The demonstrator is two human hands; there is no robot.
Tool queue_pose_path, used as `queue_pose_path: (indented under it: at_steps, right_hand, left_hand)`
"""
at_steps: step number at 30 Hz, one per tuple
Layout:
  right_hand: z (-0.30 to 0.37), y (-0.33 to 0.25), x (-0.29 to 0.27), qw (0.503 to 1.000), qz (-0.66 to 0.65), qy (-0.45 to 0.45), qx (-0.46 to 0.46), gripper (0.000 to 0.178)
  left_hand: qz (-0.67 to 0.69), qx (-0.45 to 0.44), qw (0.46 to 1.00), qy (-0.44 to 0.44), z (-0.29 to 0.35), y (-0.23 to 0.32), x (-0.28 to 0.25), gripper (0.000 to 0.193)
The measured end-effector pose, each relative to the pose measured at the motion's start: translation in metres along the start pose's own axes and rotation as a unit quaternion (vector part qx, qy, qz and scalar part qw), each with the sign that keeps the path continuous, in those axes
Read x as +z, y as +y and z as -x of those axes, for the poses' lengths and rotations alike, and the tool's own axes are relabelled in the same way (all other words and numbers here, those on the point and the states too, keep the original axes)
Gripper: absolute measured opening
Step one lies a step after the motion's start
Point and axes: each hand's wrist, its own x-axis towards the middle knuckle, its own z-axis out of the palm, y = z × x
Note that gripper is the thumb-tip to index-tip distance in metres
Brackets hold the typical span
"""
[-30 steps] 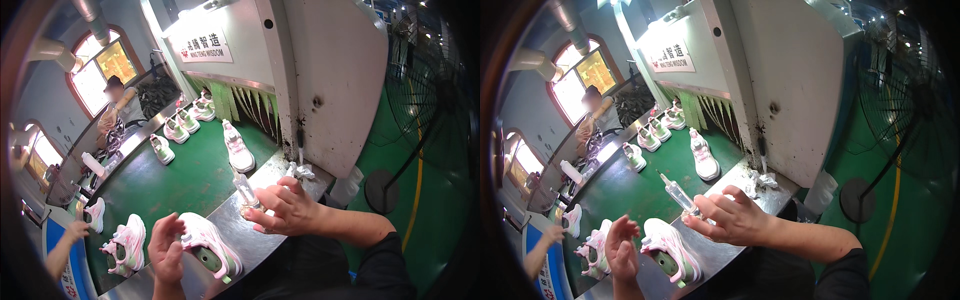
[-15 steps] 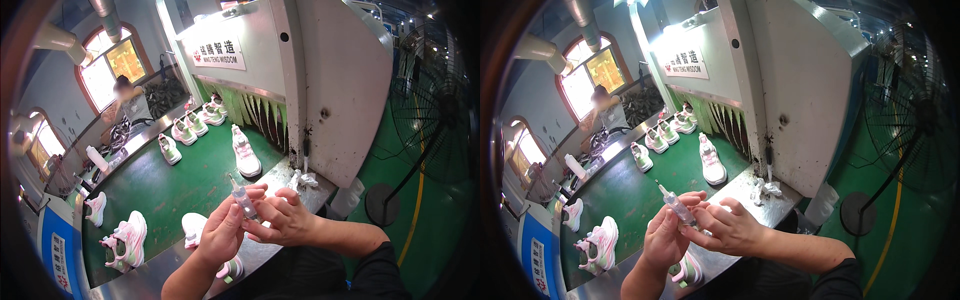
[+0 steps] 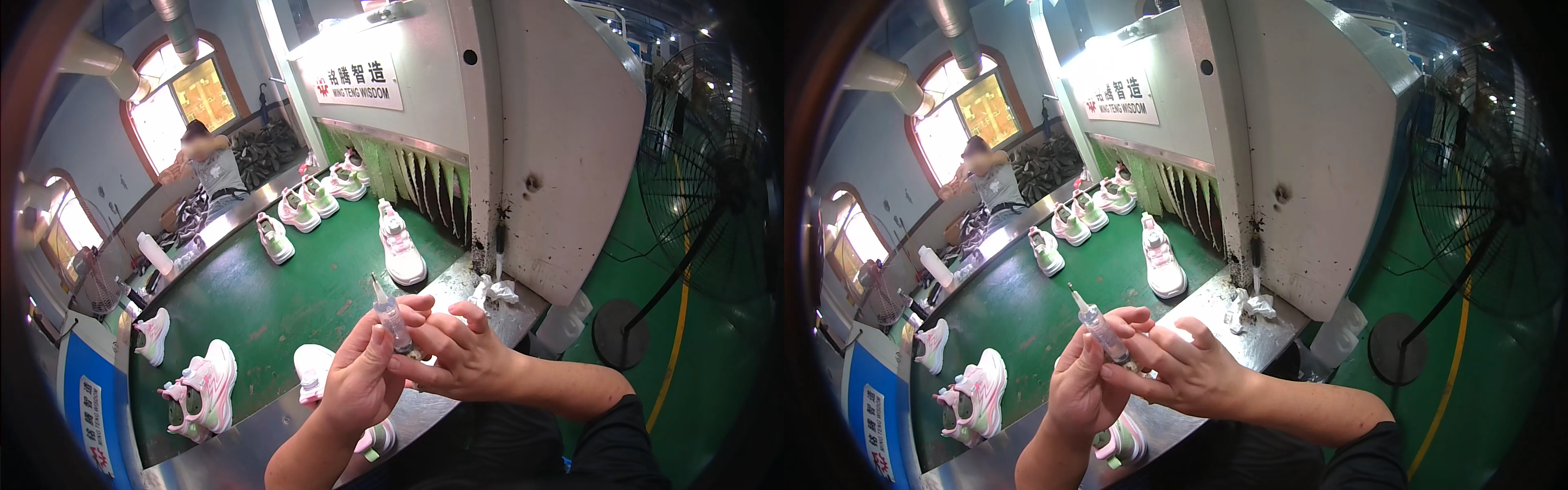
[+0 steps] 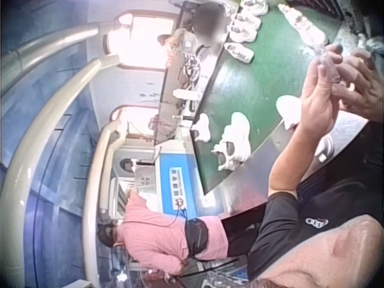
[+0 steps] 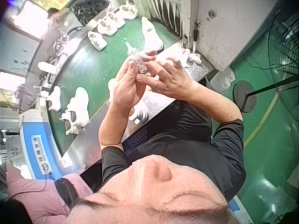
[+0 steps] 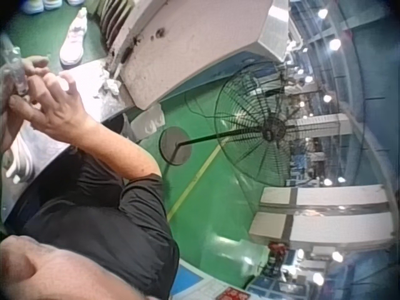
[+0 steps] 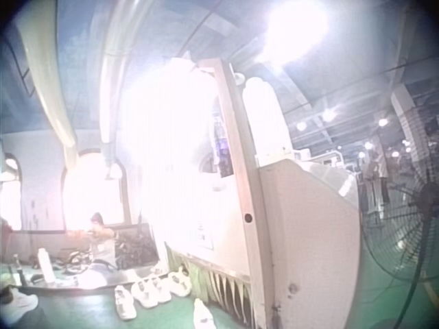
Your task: The person takes shoes from a conveyor line, applies liquid around the soles using a syringe, and places them back on the conveyor.
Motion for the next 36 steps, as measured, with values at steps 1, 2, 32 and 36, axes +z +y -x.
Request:
queue_pose_path:
  at_steps: [1,2,32,36]
  right_hand:
    - [0.000,0.000,0.000,1.000,0.001,0.001,0.002,0.050]
    - [0.000,0.001,0.001,1.000,0.002,0.002,0.005,0.049]
    - [-0.007,0.010,0.010,0.984,-0.024,0.176,-0.028,0.050]
    - [-0.006,0.010,0.013,0.981,-0.033,0.190,-0.022,0.052]
  left_hand:
    - [0.006,0.003,1.000,-0.002,-0.001,0.000,0.000,0.035]
    - [0.012,0.006,1.000,-0.004,-0.001,-0.001,0.000,0.035]
    - [-0.110,0.051,0.987,-0.102,-0.006,0.009,0.019,0.039]
    - [-0.106,0.045,0.988,-0.100,-0.007,0.009,0.019,0.039]
